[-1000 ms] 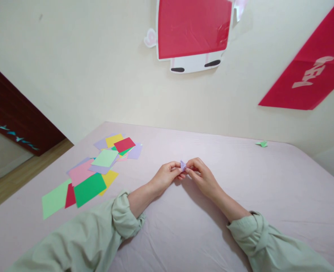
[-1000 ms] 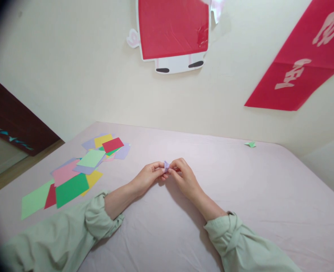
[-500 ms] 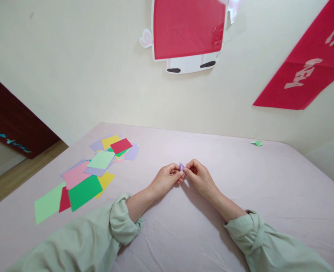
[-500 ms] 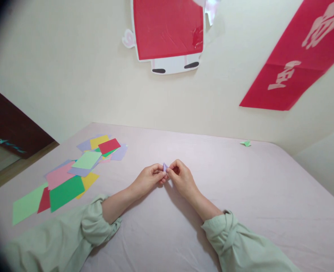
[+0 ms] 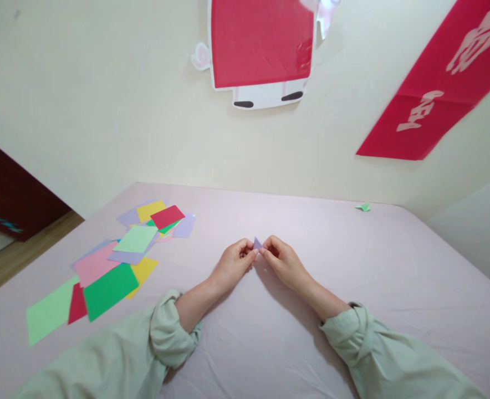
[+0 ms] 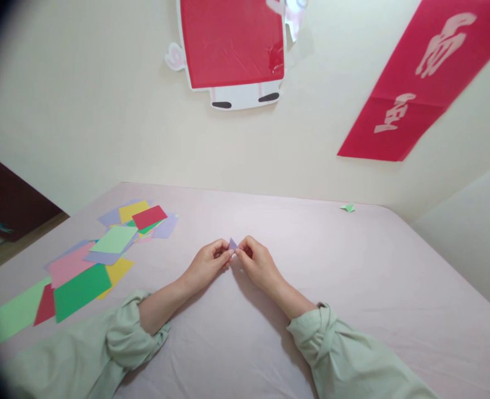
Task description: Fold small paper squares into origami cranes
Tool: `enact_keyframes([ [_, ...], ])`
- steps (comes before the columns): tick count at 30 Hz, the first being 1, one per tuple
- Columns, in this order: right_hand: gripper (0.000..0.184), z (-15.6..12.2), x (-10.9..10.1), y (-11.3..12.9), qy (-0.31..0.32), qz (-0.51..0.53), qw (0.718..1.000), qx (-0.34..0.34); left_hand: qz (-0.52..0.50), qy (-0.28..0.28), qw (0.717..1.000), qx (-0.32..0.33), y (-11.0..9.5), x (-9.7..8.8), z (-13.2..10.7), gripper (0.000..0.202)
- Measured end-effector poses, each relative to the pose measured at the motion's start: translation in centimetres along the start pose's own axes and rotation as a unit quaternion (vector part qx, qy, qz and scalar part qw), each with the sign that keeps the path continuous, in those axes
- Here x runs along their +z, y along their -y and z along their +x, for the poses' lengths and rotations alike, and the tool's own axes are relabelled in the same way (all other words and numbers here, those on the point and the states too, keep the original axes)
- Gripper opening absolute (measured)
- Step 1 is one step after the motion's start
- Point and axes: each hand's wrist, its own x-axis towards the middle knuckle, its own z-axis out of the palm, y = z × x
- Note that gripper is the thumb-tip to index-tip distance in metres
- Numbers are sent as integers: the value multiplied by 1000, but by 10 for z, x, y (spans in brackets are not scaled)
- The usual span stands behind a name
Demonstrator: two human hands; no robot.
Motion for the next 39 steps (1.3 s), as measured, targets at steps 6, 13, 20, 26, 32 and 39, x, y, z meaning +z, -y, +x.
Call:
enact_keyframes([
  [6,18,0,1,2,20,51,998,18,24,9,1000,-4,-4,-2,0,31],
  [13,17,-1,1,3,15,56,998,23,38,25,999,16,-4,-4,0,27],
  [20,16,-2,1,5,14,54,998,18,117,2,991,71,-8,-5,-3,23],
  [26,18,0,2,2,-22,54,998,23,97,-33,991,90,-5,-3,-3,15],
  [32,12,-1,3,-2,-30,42,999,13,77,-65,989,113,-2,-3,-4,13],
  [39,12,-2,6,-2,-14,41,999,-1,45,-47,993,99,-2,-1,-4,13],
])
